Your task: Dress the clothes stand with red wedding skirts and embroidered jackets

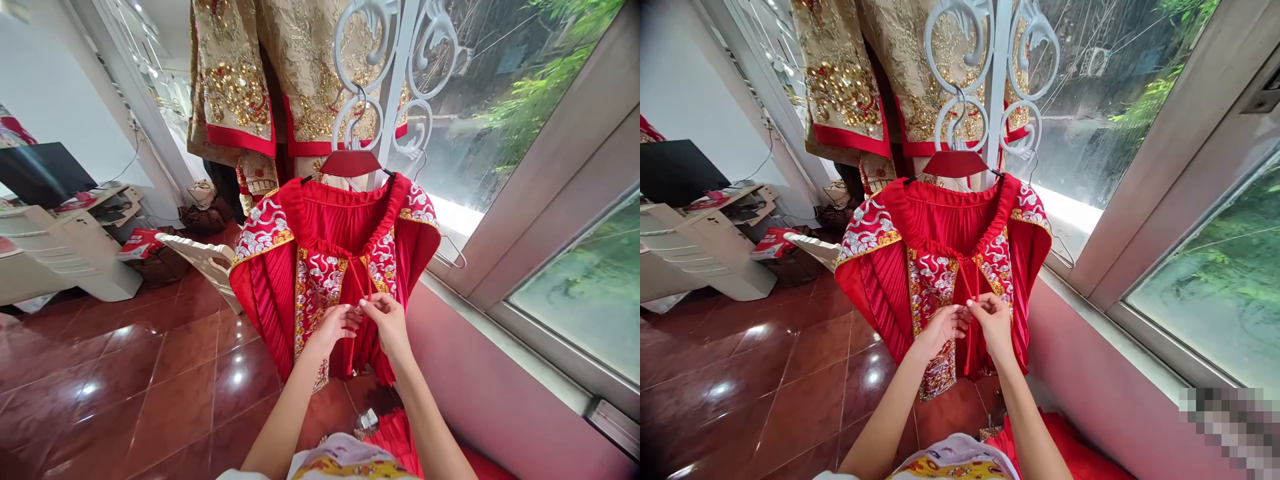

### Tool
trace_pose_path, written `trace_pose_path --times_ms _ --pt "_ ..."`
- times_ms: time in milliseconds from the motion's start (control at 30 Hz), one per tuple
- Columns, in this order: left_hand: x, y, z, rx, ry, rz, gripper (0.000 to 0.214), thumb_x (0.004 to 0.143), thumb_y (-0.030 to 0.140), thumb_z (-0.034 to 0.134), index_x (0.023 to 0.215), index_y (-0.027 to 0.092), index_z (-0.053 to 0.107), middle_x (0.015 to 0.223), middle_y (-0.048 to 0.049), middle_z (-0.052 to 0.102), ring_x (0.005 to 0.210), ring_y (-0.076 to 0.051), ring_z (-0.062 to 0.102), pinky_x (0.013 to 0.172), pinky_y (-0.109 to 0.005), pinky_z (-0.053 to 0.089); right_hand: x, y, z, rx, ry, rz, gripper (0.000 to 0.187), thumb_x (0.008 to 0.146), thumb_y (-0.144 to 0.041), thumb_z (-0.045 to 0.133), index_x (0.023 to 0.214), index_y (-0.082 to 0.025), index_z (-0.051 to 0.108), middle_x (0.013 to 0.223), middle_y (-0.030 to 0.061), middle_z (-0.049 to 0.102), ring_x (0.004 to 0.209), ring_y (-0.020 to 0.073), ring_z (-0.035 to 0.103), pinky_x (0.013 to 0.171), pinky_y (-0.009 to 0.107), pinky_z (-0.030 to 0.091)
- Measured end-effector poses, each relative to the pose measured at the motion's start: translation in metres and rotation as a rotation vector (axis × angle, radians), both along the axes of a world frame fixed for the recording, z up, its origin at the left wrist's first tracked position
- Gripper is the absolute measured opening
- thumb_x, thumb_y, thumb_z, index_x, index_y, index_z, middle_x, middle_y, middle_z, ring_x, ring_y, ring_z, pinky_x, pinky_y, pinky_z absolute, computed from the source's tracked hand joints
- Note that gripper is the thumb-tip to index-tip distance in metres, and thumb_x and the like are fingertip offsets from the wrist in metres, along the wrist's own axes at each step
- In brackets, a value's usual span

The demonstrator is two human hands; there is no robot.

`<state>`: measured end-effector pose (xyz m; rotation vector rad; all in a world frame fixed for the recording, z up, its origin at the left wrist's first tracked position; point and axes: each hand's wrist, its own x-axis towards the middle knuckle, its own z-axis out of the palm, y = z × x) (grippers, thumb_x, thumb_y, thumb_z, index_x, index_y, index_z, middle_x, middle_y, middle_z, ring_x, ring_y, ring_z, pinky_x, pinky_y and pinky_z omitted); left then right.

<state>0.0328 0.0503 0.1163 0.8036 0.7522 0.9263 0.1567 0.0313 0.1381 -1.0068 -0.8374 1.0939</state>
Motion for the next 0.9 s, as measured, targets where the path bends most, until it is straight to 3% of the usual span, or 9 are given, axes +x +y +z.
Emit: trace_pose_path --times_ms 133,233,300,367,467,600,733,833,900 --pt "0.007 0.000 -0.002 -0.058 -0.061 0.089 0.020 0.072 0.029 0.063 0.083 0.013 0.063 0.074 -0.0030 0.061 0.060 -0.010 0.056 0.051 -0.022 0.047 0.000 -0.005 0.002 0.006 -0.023 0.000 0.025 0.061 -0.033 0.077 0.072 -0.018 0.059 0.066 0.0001 0.063 0.062 0.0126 0.059 0.062 0.025 0.048" --pt "0.014 0.001 0.000 -0.037 -0.118 0.183 0.027 0.071 0.027 0.063 0.097 0.016 0.064 0.086 -0.0034 0.063 0.068 -0.010 0.058 0.058 -0.023 0.049 0.001 -0.008 0.003 0.006 -0.049 -0.020 0.025 0.062 -0.035 0.075 0.072 -0.018 0.060 0.067 0.0005 0.063 0.062 0.0136 0.059 0.064 0.027 0.049" --pt "0.016 0.002 0.005 0.080 -0.130 0.295 0.032 0.072 0.030 0.064 0.101 0.018 0.064 0.093 -0.0039 0.063 0.074 -0.011 0.059 0.064 -0.024 0.050 0.001 -0.009 0.002 0.005 -0.050 -0.030 0.025 0.063 -0.036 0.075 0.072 -0.018 0.060 0.065 0.0002 0.063 0.062 0.0142 0.060 0.065 0.028 0.049" --pt "0.017 0.004 0.012 0.255 -0.079 0.377 0.027 0.072 0.033 0.065 0.095 0.017 0.067 0.096 -0.0049 0.062 0.080 -0.012 0.058 0.067 -0.024 0.050 0.001 -0.009 0.002 0.002 -0.044 -0.025 0.025 0.063 -0.036 0.074 0.072 -0.018 0.059 0.064 -0.0003 0.063 0.061 0.0145 0.060 0.066 0.029 0.050" --pt "0.017 0.009 0.025 0.514 0.077 0.405 0.018 0.071 0.030 0.066 0.080 0.015 0.070 0.096 -0.0057 0.059 0.088 -0.014 0.058 0.071 -0.023 0.049 -0.001 -0.011 0.004 0.001 -0.054 -0.009 0.024 0.062 -0.034 0.074 0.070 -0.018 0.059 0.062 -0.0009 0.062 0.060 0.0144 0.060 0.066 0.029 0.050" --pt "0.019 0.015 0.038 0.688 0.307 0.482 0.010 0.068 0.025 0.067 0.071 0.015 0.067 0.079 -0.0032 0.054 0.072 -0.012 0.056 0.059 -0.020 0.047 -0.005 -0.015 0.009 0.005 -0.109 0.011 0.023 0.065 -0.035 0.073 0.071 -0.017 0.058 0.062 -0.0002 0.062 0.060 0.0146 0.060 0.063 0.028 0.049" --pt "0.023 0.020 0.037 0.622 0.317 0.550 0.015 0.065 0.016 0.065 0.071 0.017 0.051 0.075 0.0006 0.052 0.069 -0.011 0.057 0.058 -0.020 0.046 -0.006 -0.017 0.009 0.005 -0.148 0.020 0.023 0.066 -0.034 0.071 0.072 -0.017 0.057 0.063 0.0001 0.063 0.061 0.0147 0.060 0.064 0.028 0.048" --pt "0.025 0.023 0.033 0.489 0.305 0.458 0.025 0.065 0.007 0.056 0.085 0.019 0.047 0.085 -0.0018 0.059 0.074 -0.012 0.061 0.066 -0.023 0.048 -0.007 -0.016 0.007 0.012 -0.188 0.036 0.023 0.067 -0.034 0.071 0.071 -0.017 0.057 0.063 -0.0003 0.062 0.060 0.0143 0.058 0.063 0.028 0.047" --pt "0.023 0.025 0.032 0.513 0.385 0.387 0.029 0.065 0.003 0.049 0.090 0.018 0.052 0.086 -0.0035 0.062 0.078 -0.013 0.060 0.069 -0.025 0.046 -0.007 -0.016 0.006 0.016 -0.217 0.041 0.023 0.068 -0.036 0.070 0.071 -0.018 0.056 0.063 -0.0003 0.061 0.060 0.0144 0.058 0.063 0.028 0.047"
